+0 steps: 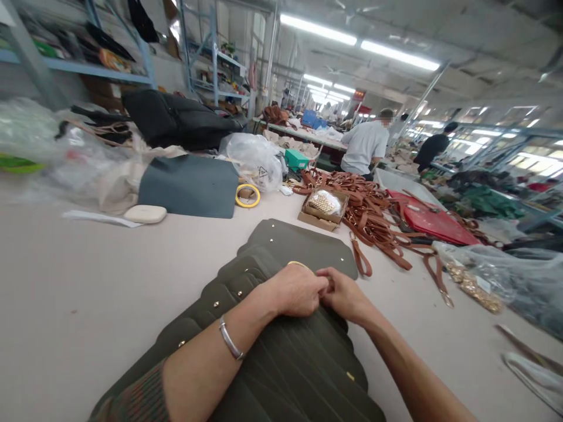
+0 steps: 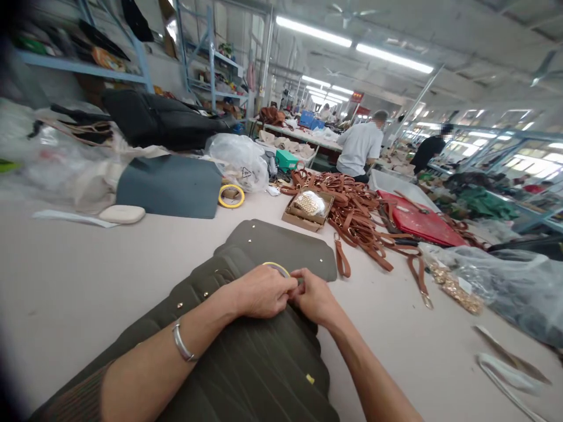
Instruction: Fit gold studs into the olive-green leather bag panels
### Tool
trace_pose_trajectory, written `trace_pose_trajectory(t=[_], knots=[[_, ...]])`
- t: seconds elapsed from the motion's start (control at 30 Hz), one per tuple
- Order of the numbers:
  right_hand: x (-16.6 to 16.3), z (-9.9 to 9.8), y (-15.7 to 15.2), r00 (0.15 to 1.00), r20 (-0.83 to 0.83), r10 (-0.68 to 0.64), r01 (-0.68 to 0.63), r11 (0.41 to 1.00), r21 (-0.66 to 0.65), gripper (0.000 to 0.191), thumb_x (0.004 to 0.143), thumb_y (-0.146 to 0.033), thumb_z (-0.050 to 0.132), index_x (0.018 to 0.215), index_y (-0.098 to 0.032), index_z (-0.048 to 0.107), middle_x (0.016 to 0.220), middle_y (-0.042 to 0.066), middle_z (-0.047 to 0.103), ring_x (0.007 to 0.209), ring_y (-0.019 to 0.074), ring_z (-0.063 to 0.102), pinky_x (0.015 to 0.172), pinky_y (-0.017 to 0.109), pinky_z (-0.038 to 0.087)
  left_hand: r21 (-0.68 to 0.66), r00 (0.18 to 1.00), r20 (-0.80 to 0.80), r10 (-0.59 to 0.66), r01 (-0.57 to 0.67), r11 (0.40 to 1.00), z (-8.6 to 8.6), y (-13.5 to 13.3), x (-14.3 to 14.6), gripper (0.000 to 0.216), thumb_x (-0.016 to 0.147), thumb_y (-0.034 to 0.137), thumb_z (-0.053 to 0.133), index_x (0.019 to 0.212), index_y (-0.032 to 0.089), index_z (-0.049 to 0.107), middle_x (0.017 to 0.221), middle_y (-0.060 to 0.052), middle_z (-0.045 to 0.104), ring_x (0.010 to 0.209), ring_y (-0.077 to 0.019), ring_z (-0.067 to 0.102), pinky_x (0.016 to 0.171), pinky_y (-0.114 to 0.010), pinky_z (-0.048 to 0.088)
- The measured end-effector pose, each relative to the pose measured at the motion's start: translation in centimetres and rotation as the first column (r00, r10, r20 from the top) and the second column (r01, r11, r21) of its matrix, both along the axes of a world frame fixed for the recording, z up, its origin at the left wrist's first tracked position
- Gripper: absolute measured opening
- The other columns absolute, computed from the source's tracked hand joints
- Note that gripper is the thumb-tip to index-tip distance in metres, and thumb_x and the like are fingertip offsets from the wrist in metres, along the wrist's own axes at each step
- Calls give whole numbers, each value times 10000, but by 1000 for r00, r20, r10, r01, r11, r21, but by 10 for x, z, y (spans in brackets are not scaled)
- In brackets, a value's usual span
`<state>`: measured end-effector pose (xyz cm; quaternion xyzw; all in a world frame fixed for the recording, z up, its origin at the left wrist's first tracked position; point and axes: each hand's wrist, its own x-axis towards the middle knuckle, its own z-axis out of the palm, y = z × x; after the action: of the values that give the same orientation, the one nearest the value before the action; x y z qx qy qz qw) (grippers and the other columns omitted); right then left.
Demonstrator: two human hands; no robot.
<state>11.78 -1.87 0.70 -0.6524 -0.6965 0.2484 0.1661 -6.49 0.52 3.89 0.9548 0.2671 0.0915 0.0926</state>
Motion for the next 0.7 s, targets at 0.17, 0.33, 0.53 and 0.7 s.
trace_pose_trajectory(t=[0.17, 0.33, 0.53, 0.7], knots=[[21, 12, 36, 973, 227, -49, 4, 981, 195, 321, 704, -132, 642, 1017, -204, 647, 760, -15, 714, 708, 152, 661, 634, 244, 453, -29, 1000, -19, -14, 13, 999, -5, 3, 1, 220, 805, 188, 474, 928, 223, 653, 784, -51, 703, 760, -235, 670, 632, -306, 461], [28, 10, 75, 954, 257, -152, 72, 952, 296, 296, 874, -223, 505, 1139, -188, 632, 1048, 67, 721, 989, 211, 656, 862, 327, 471, -40, 999, -37, -14, 13, 999, -12, 6, 2, 227, 826, 199, 455, 957, 226, 639, 778, -53, 698, 746, -236, 665, 617, -309, 445], [11, -14, 120, 940, 320, -119, 15, 951, 309, 480, 941, -434, 456, 1305, -137, 555, 1297, 154, 604, 1208, 282, 537, 1016, 397, 387, -52, 999, -49, -15, 12, 999, -14, 8, 3, 216, 830, 194, 473, 968, 218, 637, 768, -54, 691, 746, -225, 665, 612, -293, 441], [-1, -32, 127, 922, 370, -111, -8, 953, 304, 526, 941, -536, 411, 1243, -154, 610, 1293, 171, 597, 1209, 361, 507, 1000, 542, 356, -42, 999, -24, 30, -31, 999, -23, 10, 4, 220, 862, 197, 452, 1017, 216, 607, 795, -54, 690, 761, -221, 664, 638, -295, 463]])
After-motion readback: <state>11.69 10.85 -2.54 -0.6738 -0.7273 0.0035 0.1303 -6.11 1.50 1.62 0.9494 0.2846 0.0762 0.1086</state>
